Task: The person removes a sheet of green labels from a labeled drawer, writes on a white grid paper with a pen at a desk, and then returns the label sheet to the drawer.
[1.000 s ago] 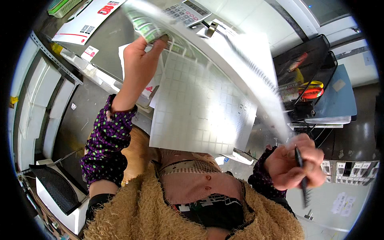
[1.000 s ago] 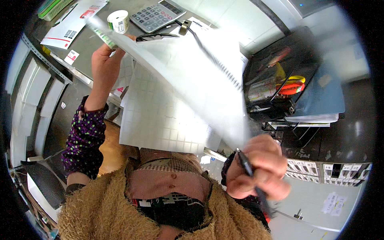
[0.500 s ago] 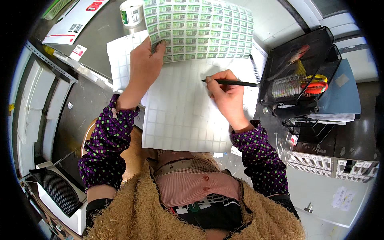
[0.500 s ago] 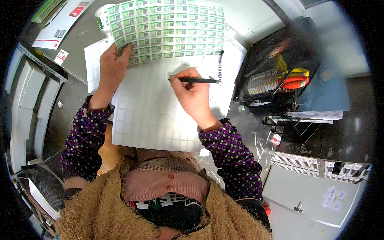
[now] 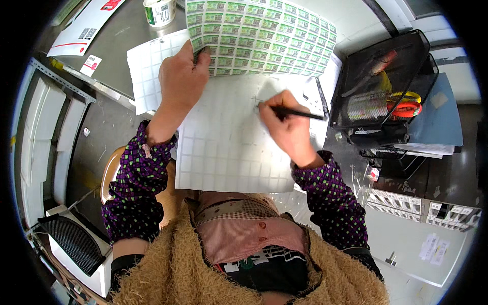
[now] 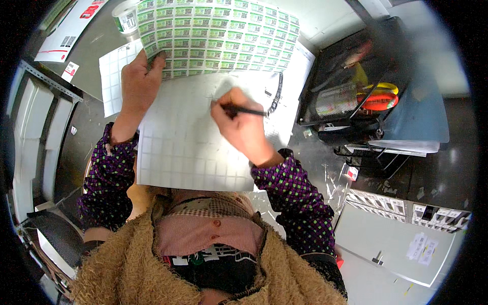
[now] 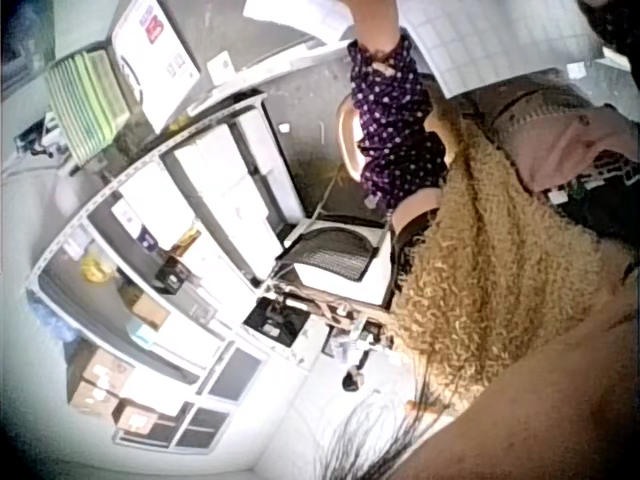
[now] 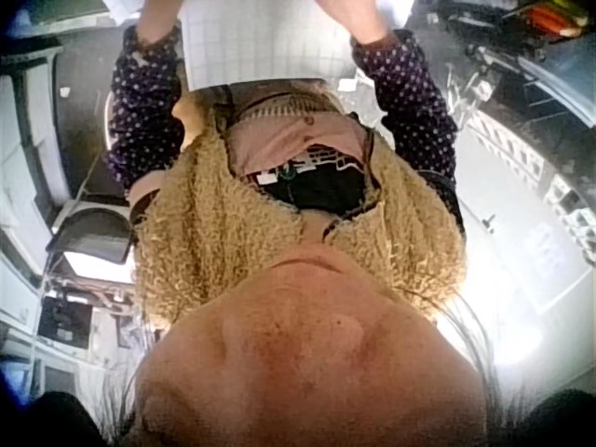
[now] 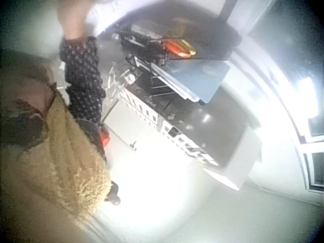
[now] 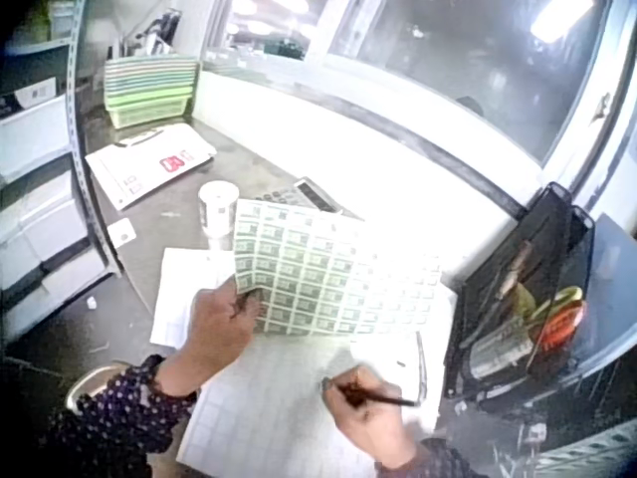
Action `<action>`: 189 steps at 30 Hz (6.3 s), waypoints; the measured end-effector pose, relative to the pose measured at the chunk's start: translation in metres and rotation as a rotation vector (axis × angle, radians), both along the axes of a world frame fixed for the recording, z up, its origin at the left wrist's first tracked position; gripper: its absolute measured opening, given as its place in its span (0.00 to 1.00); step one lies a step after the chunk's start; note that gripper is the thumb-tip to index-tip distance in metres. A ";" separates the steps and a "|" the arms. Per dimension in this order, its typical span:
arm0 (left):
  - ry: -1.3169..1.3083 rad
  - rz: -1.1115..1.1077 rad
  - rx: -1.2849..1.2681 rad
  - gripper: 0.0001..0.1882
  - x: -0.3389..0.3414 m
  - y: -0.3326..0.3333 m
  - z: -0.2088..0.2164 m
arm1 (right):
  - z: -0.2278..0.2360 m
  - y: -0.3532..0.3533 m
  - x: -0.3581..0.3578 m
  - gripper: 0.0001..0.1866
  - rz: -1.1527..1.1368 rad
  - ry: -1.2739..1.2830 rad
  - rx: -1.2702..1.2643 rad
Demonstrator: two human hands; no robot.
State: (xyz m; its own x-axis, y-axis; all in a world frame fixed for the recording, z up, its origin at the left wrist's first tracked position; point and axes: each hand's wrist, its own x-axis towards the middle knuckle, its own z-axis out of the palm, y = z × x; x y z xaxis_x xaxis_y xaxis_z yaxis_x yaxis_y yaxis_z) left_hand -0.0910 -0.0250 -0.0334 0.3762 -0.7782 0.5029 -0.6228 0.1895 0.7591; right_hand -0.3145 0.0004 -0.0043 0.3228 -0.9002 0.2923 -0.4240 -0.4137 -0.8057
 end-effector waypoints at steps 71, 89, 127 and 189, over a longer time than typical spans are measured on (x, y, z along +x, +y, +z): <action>-1.038 -0.334 -0.339 0.10 -0.013 0.201 0.052 | 0.030 -0.101 -0.054 0.19 -0.044 0.448 -0.035; -0.996 -0.387 -0.393 0.13 -0.070 0.184 0.064 | 0.033 -0.129 -0.041 0.31 0.086 0.830 -0.050; 0.194 -0.188 -0.350 0.49 0.024 0.080 0.094 | 0.249 0.049 -0.080 0.10 0.200 0.381 -1.270; -0.461 -0.613 -0.464 0.17 0.016 0.095 0.119 | 0.191 0.094 -0.057 0.15 0.318 0.676 -1.168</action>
